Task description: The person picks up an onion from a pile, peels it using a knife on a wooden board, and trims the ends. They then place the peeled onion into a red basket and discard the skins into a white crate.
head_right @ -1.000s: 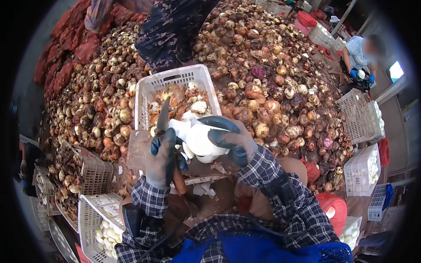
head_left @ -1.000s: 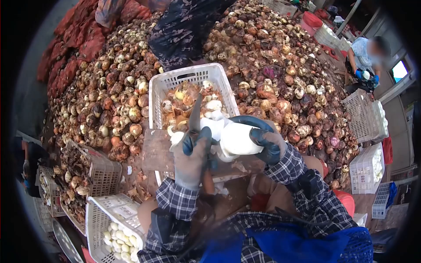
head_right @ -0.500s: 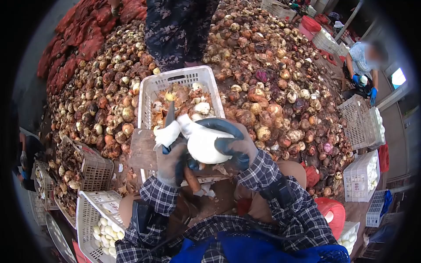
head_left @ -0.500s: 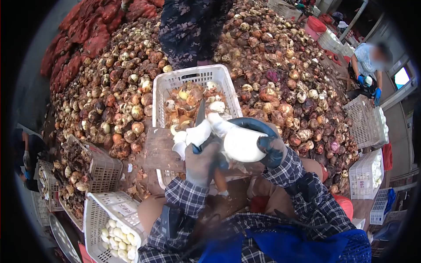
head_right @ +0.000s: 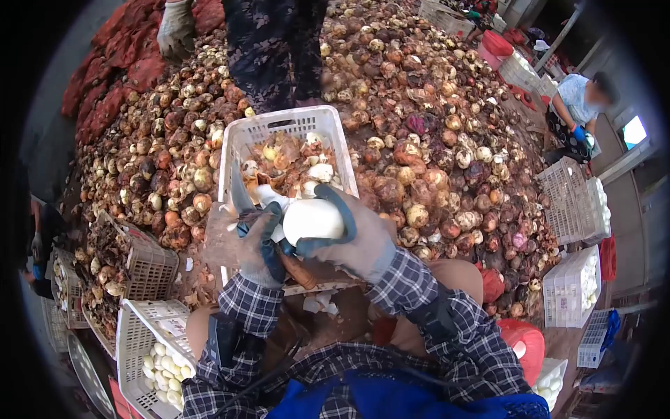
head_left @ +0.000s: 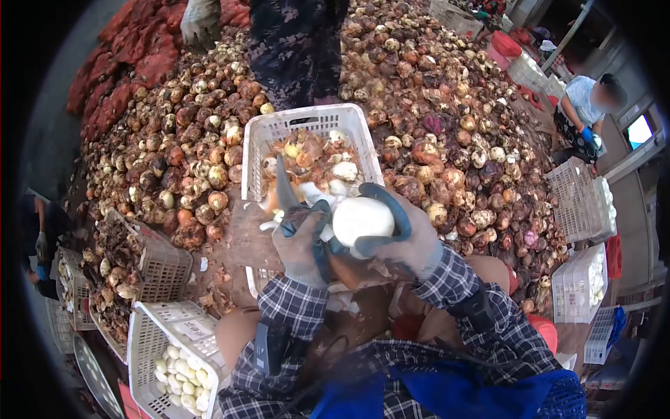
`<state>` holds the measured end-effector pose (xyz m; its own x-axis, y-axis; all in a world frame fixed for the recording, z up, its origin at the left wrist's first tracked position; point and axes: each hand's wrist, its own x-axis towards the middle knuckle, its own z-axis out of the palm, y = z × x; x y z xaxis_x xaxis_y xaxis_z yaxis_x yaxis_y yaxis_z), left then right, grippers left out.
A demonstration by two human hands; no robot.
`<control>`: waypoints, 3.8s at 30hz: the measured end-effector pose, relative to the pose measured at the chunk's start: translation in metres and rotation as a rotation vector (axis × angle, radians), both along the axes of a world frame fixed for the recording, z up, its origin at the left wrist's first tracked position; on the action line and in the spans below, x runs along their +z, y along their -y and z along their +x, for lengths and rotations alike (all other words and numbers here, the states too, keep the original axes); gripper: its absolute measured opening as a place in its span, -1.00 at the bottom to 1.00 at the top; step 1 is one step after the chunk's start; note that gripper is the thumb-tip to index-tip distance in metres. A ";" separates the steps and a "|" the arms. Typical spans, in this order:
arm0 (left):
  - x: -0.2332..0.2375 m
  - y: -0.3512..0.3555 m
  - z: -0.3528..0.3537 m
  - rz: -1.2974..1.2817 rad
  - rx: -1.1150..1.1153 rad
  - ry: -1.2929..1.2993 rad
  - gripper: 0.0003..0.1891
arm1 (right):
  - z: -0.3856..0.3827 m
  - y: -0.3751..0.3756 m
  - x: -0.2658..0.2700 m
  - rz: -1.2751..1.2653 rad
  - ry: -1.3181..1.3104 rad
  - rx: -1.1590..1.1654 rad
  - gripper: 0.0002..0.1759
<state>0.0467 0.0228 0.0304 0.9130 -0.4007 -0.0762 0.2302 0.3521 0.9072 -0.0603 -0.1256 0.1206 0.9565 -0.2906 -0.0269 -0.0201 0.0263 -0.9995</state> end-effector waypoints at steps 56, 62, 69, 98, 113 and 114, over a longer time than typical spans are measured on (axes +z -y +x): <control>0.076 0.000 -0.025 0.164 -0.203 0.426 -0.40 | 0.002 0.020 0.001 0.472 -0.008 -0.204 -0.49; 0.078 0.000 -0.020 0.389 -0.067 0.531 -0.69 | -0.001 0.016 -0.007 0.228 0.049 -0.058 -0.30; 0.070 -0.006 -0.013 0.034 -0.010 -0.018 -0.79 | 0.003 0.005 -0.005 0.354 0.059 0.023 -0.25; 0.070 -0.011 -0.029 1.102 -0.142 1.058 -0.31 | -0.001 0.015 -0.009 0.689 0.159 -0.249 -0.53; 0.084 -0.013 -0.025 1.224 -0.358 1.081 -0.30 | 0.002 0.015 -0.017 0.366 0.201 -0.287 -0.35; 0.088 -0.013 -0.023 1.239 -0.421 1.037 -0.29 | 0.002 0.016 -0.019 0.306 0.187 -0.291 -0.32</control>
